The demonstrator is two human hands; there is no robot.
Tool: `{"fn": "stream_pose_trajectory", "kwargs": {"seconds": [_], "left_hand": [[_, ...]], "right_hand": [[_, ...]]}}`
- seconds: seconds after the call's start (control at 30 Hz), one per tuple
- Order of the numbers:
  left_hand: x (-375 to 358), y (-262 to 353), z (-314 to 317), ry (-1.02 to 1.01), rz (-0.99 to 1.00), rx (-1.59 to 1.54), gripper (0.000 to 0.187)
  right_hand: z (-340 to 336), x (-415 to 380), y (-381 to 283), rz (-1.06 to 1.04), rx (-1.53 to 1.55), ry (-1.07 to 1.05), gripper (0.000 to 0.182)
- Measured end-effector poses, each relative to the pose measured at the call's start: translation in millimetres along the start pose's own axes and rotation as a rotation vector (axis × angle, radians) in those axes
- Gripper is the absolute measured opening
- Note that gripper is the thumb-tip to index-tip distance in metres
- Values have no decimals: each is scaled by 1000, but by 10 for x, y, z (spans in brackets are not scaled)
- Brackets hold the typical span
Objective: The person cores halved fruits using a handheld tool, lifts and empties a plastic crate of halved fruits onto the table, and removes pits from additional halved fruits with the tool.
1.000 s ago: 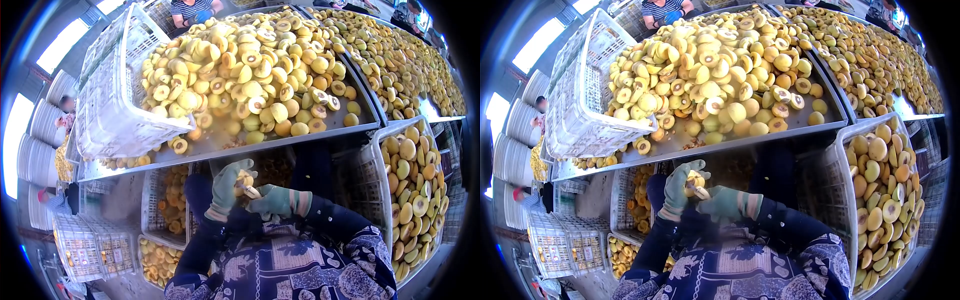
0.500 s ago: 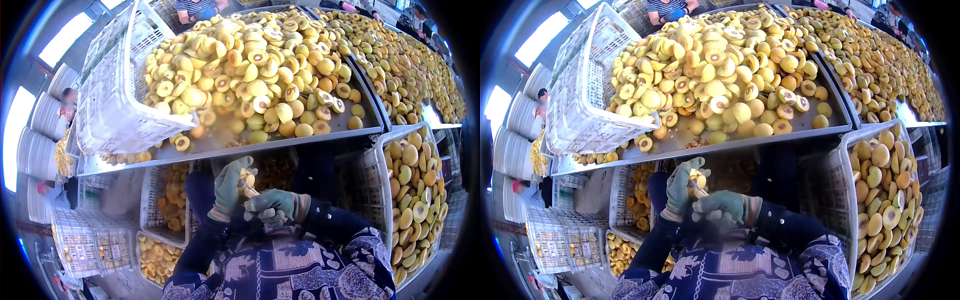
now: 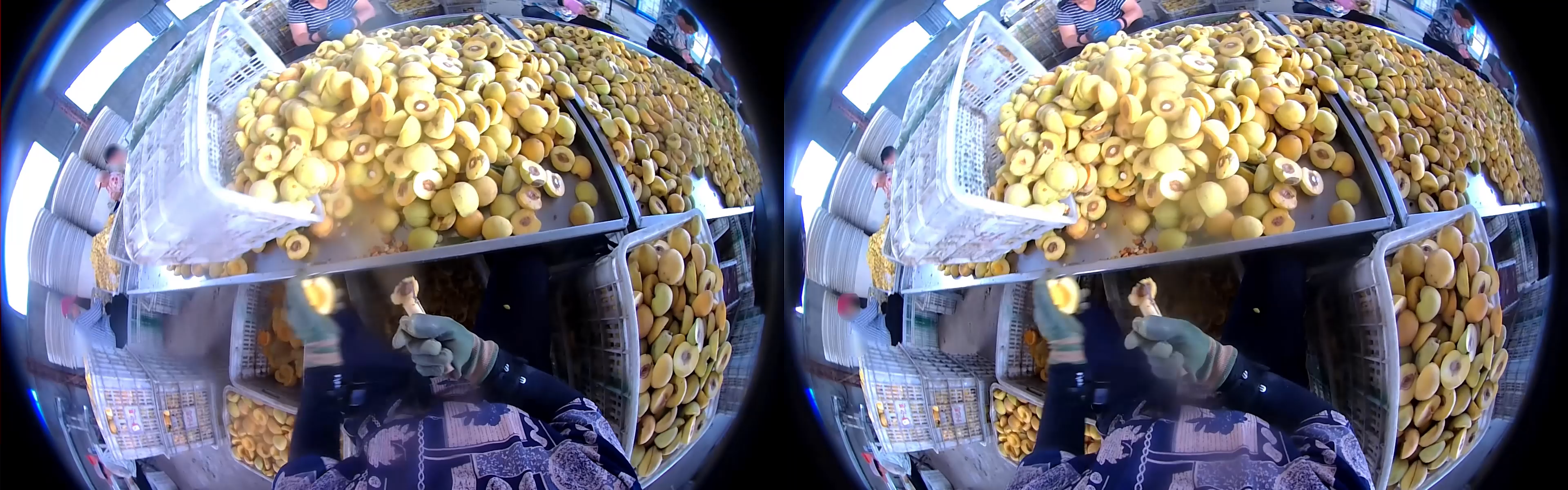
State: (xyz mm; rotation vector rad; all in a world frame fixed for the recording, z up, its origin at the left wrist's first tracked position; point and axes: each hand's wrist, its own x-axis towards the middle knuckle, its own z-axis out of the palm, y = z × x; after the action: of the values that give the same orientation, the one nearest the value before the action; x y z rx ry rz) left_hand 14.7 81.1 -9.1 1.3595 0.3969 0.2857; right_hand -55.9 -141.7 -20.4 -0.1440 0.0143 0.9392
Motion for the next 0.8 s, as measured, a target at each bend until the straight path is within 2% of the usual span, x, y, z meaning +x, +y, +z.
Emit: {"fn": "stream_pose_trajectory", "kwargs": {"seconds": [0.03, 0.1, 0.17, 0.2, 0.3, 0.33, 0.37, 0.43, 0.47, 0.57, 0.63, 0.67, 0.73, 0.77, 0.8], "left_hand": [[146, 94, -131, 126, 58, 70, 44], [603, 7, -622, 100, 380, 409, 39], [676, 89, -853, 148, 652, 1368, 36], [673, 100, -768, 162, 703, 1527, 33], [881, -125, -405, -295, 696, 1162, 40], [800, -57, -75, -394, 656, 1120, 41], [736, 9, 294, -495, 615, 1075, 42], [927, -270, 692, -554, 805, 1065, 50], [980, -364, 861, -570, 771, 1133, 53], [1127, -560, 1161, -636, 671, 1344, 58], [1202, -656, 1233, -714, 595, 1496, 59], [1115, -517, 1273, -742, 440, 1362, 53], [1145, -588, 1152, -715, 406, 1054, 48], [1196, -648, 1029, -688, 385, 907, 45], [1168, -583, 1024, -602, 104, 623, 38]], "right_hand": [[-113, 14, -43, 18, -18, 142, 26], [-302, 61, -134, -15, 81, 244, 22], [-357, 115, -222, -55, 178, 361, 19], [-446, 151, -291, -1, 229, 373, 17], [-481, 277, -370, -41, -203, 646, 20], [-316, 269, -341, -72, -355, 717, 21], [-283, 231, -319, -67, -402, 685, 21], [-281, 181, -296, -64, -494, 624, 21], [-340, 159, -326, -4, -510, 668, 21], [-425, 77, -343, 76, -816, 660, 7], [-725, 56, -231, 45, -701, 627, 11], [-687, 58, -224, -4, -476, 625, 16], [-555, 66, -220, -129, -364, 623, 20], [-385, 68, -258, -201, -477, 623, 20], [-244, 86, -296, -272, -589, 618, 20]]}}
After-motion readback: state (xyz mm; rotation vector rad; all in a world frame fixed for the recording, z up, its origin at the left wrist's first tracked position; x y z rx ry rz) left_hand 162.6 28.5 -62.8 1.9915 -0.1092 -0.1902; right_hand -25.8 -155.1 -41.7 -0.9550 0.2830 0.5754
